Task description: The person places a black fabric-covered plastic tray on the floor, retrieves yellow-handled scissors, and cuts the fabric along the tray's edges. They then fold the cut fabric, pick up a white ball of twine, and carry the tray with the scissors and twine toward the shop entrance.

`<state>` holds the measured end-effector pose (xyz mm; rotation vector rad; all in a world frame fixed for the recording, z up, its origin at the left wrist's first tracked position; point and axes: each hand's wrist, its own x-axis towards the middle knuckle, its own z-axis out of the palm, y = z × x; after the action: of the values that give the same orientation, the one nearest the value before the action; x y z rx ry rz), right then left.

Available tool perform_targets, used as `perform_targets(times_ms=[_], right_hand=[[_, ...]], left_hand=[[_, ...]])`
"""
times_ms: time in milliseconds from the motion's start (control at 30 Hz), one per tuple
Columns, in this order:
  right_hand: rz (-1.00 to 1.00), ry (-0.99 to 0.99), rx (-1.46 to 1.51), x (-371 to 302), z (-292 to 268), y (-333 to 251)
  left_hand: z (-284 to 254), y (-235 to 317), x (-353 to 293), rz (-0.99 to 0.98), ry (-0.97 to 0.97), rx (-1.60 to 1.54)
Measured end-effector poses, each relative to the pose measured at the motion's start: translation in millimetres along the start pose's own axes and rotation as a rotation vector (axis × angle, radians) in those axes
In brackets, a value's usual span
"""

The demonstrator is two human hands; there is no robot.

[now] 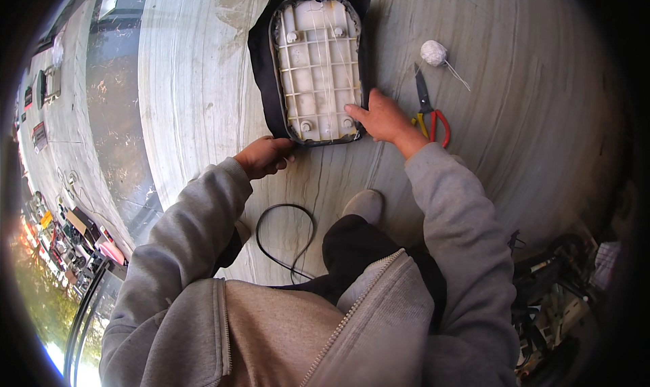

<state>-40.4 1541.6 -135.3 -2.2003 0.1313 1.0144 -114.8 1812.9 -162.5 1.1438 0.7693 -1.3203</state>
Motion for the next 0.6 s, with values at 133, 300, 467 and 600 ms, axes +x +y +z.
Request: perform_targets(times_ms=[133,300,467,600], right_hand=[[0.031,0.088,-0.069,1,7,2],[-0.044,0.174,-0.022,9,15,15],[-0.182,0.234,0.284,5,17,19],[-0.236,0.117,0.649,-7,-2,-9]], left_hand=[[5,-4,-6,0.026,-0.023,-0.072],[6,4,-19,0.167,0.089,0.196],[15,-5,-25,0.591,0.349,0.356],[9,1,-47,0.886,0.466,0.432]])
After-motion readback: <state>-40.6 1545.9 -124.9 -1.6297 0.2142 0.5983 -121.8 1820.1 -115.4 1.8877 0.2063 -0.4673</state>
